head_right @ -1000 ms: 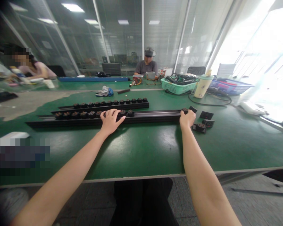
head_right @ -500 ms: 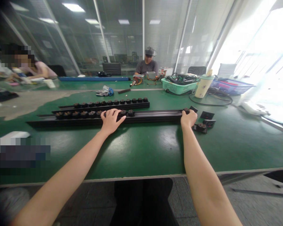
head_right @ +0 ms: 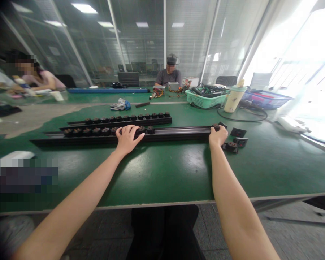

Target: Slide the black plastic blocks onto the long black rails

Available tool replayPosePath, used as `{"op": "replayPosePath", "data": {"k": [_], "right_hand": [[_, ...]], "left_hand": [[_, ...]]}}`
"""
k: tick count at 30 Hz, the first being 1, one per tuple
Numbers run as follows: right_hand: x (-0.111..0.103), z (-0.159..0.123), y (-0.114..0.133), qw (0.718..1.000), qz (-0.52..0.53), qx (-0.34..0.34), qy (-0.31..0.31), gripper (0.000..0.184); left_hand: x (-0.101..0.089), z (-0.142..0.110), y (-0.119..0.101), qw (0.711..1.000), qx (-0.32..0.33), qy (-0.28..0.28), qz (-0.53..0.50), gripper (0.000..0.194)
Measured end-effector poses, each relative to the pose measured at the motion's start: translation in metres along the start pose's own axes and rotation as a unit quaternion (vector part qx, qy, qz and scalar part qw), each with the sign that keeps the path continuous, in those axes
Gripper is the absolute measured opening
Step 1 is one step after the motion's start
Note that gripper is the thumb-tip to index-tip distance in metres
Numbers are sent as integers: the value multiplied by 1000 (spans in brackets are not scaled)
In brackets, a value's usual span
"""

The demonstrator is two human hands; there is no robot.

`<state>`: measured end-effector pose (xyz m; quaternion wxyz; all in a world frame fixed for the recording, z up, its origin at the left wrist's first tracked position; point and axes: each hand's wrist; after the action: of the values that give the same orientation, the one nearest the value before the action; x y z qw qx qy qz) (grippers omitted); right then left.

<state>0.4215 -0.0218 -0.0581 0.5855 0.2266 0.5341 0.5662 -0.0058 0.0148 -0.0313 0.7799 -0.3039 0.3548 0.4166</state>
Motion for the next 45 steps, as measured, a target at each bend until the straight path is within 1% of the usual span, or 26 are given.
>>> {"op": "replayPosePath", "data": {"k": [2,6,8,13,16,18,23,32,36,40,45], "right_hand": [[0,1,0,1000,8,14,-5,24],[0,3,-1,998,20,56,-7,33],[0,4,0,998,23,65,-3,36],[1,3,2,996,30,77,-16,37],[0,2,2,994,43,95,-22,33],[-2,1,3,995,40,95,-17,30],[-5,-2,5,998,12,68,-8,23],[-4,1,0,997,32,76,-10,36],[0,3,-2,994,55,86,-30,37],[4,3,0,988,88,116,-44,40],[8,1,2,985,136,102,-28,39]], "left_hand": [[0,0,0,1000,-1,1,1,43],[1,0,0,1000,-1,0,2,42],[1,0,1,1000,2,-3,1,43],[1,0,1,1000,2,-2,-3,43],[0,0,0,1000,-3,3,-3,43],[-1,0,-1,1000,-5,6,-2,43],[-2,0,-2,1000,-4,7,-1,43],[-1,0,-2,1000,-7,11,-1,43],[-1,0,-1,1000,-5,8,1,43],[0,0,0,1000,-3,4,2,44],[1,0,1,1000,-3,5,3,44]]}}
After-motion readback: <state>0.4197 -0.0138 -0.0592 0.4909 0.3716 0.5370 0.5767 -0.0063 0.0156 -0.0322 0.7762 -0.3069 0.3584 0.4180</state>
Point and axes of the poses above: each hand's wrist, its own z-axis towards the middle knuckle, its own x-axis out of the palm, y = z × x, and after that the axes turned 1 degree about x, right-handed
